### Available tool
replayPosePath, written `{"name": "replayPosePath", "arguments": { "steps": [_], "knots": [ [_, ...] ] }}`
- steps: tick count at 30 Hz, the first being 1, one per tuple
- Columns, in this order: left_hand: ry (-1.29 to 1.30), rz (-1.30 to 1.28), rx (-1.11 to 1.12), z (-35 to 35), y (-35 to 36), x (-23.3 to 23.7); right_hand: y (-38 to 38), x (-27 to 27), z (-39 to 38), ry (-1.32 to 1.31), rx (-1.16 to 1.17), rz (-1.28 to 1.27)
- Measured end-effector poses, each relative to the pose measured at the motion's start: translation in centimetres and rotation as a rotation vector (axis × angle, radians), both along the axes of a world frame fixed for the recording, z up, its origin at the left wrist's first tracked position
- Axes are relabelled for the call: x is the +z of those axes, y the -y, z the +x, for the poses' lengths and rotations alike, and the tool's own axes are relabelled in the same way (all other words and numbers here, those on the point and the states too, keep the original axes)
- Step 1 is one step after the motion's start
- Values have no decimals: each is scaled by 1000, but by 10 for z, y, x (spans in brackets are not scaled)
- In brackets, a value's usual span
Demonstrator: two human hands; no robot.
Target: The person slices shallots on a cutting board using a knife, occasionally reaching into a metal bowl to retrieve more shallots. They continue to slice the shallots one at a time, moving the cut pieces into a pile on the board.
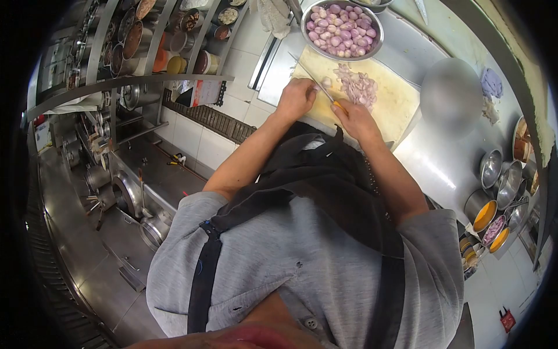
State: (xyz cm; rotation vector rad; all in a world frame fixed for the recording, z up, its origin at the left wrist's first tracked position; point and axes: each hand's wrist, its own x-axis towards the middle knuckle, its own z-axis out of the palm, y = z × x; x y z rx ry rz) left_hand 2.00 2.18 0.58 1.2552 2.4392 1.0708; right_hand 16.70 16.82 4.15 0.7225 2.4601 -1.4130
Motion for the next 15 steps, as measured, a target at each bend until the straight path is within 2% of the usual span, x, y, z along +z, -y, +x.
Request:
{"name": "replayPosePath", "arguments": {
  "steps": [2, 6, 12, 15],
  "knots": [
    [-3, -5, -10, 1, 0, -1, 2, 9, -1, -6, 38, 18],
    [-31, -10, 2, -1, 1, -1, 4, -19, -10, -161, 40, 84],
    [-23, -3, -2, 1, 1, -4, 1, -4, -2, 20, 19, -16],
    [-38, 1, -1, 0, 1, -5, 6, -19, -12, -138, 37, 61]
  ]
}}
